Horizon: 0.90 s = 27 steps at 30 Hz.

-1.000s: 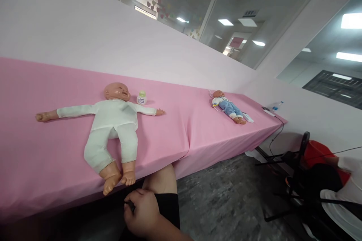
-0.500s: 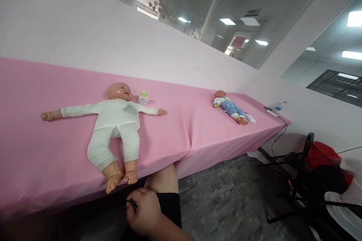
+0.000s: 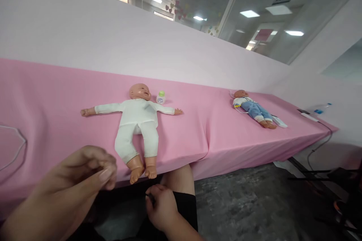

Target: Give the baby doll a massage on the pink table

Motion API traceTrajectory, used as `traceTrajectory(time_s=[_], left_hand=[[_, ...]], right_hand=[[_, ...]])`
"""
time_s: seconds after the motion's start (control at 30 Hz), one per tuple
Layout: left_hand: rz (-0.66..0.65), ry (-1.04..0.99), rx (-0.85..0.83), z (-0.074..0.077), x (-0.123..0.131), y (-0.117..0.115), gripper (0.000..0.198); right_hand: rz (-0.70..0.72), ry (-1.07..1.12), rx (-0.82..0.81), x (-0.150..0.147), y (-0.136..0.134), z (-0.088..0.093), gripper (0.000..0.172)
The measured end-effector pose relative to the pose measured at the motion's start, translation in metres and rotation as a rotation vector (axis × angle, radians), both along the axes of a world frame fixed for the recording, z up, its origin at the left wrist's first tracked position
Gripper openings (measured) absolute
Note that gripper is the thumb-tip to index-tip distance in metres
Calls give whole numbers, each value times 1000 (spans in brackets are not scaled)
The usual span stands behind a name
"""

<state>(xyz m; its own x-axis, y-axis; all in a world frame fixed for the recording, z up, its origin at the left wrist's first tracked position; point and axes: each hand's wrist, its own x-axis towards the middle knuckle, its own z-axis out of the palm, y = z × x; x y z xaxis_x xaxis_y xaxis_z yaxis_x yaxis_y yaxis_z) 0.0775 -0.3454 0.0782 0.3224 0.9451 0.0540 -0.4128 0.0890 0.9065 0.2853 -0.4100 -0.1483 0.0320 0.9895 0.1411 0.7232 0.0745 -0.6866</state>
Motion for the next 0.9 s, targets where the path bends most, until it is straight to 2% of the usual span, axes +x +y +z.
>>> traceTrajectory(time_s=[0.13, 0.33, 0.5, 0.6, 0.73, 0.83, 0.9], left_hand=[[-68, -91, -18, 1, 15, 11, 17], [-89, -122, -10, -2, 19, 9, 14], [-134, -42, 68, -5, 17, 13, 5], [-131, 132, 176, -5, 14, 24, 11], [41, 471, 332, -7, 12, 60, 23], [140, 682, 404, -10, 19, 102, 20], [212, 784, 470, -11, 28, 133, 19]], right_hand=[[-5, 14, -36, 1, -3, 1, 20], [11, 30, -49, -1, -3, 2, 20], [-5, 88, -4, 0, -4, 4, 18], [0, 164, 91, 2, -4, 18, 15], [85, 179, 323, 11, 4, 50, 17], [122, 136, 504, 27, 17, 78, 22], [91, 175, 538, 40, 29, 95, 15]])
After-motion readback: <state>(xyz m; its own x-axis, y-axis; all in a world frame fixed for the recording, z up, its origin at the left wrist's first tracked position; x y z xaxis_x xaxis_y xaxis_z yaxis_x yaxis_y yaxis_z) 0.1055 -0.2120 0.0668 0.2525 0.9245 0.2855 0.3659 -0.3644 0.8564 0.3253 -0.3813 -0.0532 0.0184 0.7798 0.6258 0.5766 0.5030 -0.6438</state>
